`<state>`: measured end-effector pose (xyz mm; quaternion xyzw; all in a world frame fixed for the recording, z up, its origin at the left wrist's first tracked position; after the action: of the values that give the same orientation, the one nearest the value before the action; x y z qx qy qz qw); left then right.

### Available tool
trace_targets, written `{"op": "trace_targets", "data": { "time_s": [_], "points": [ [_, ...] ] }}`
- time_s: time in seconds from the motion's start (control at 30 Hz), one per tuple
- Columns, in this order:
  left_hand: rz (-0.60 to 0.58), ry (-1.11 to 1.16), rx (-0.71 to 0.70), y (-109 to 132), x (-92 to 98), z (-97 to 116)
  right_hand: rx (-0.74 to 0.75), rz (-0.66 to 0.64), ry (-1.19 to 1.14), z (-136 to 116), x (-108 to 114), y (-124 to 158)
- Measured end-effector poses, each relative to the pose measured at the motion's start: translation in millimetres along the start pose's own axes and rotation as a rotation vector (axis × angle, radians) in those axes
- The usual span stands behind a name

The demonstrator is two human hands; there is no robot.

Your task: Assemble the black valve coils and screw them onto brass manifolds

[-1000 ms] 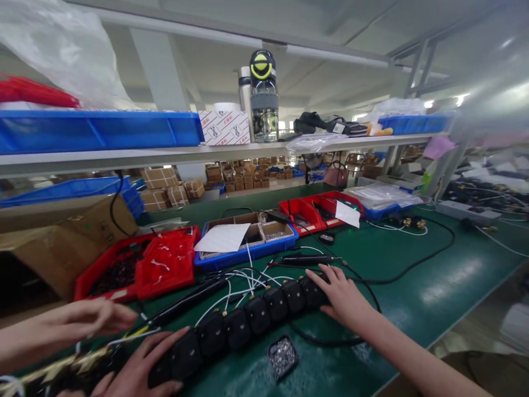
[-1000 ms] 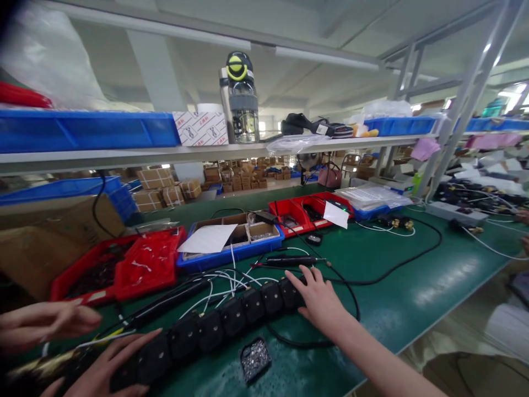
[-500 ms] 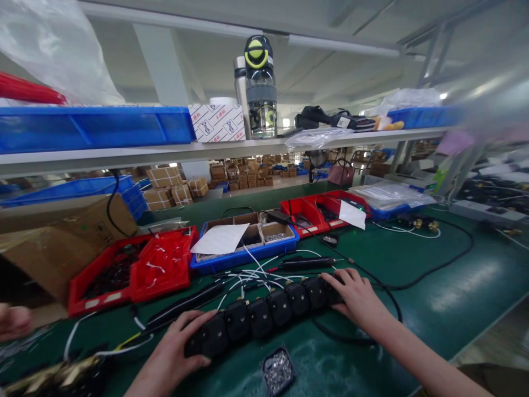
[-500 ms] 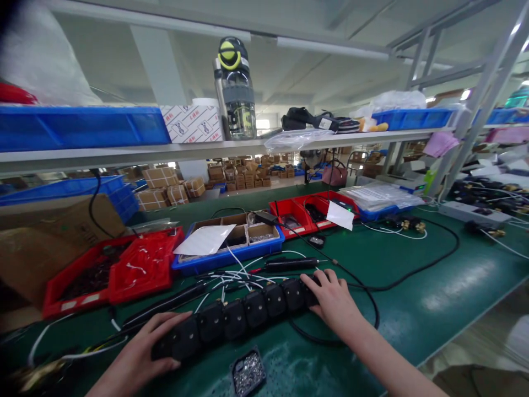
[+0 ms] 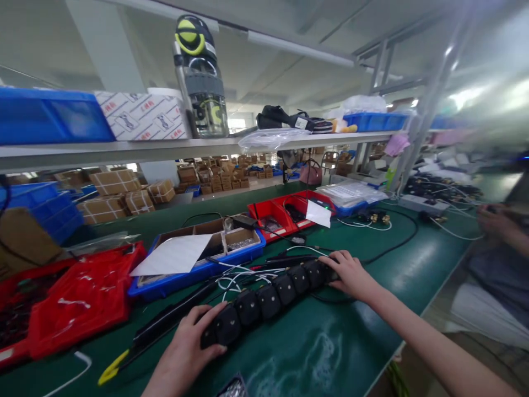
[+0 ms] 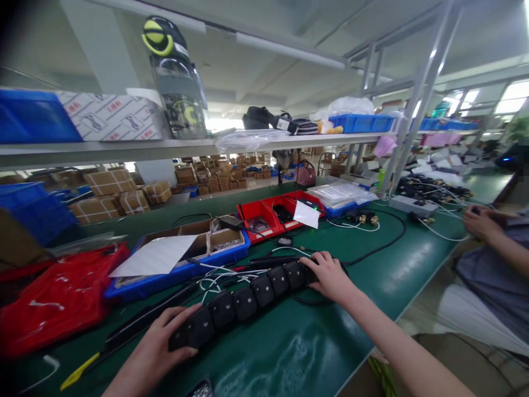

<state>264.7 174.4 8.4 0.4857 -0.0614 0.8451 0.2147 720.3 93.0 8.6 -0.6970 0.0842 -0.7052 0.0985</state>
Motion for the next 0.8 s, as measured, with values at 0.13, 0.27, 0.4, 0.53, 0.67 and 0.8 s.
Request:
{"op": "trace_targets", "data": {
  "time_s": [0.13, 0.27, 0.4, 0.53, 0.67, 0.8],
  "points": [
    [-0.004, -0.011, -0.062, -25.8, -21.1, 22.9, -0.031, -0.028, 0.020, 34.9, 7.2, 0.9],
    [0.029, -0.018, -0.128, -45.1, -43.4, 47.6, -0.048, -0.059, 0.026, 69.8, 12.3, 3.2],
    [0.062, -0.022, -0.145, -55.7, -61.6, 78.4, -0.042, -0.083, 0.021, 104.0, 14.8, 4.3],
    [0.050, -0.037, -0.137, -63.4, -72.7, 115.8, -0.041, -0.098, 0.011, 138.8, 13.8, 3.0],
    [0.035, -0.056, -0.101, -68.0, -79.8, 150.9, -0.045, -0.103, 0.000, 171.4, 9.3, 0.8],
    [0.034, -0.026, -0.095, -71.6, -84.3, 174.0, -0.047, -0.098, -0.011, 200.0, 1.1, -3.4]
  ]
}}
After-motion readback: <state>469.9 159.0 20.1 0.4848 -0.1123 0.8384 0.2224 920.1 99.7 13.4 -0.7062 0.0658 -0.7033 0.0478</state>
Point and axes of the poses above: each hand's wrist, its own y-axis away from the middle knuckle, its own x-axis out of the back of the hand, z = x × y, the point moved 1 cm from there along -y, towards the middle knuckle, and after that the axes turned 1 degree about -z, right-handed, at the moved point
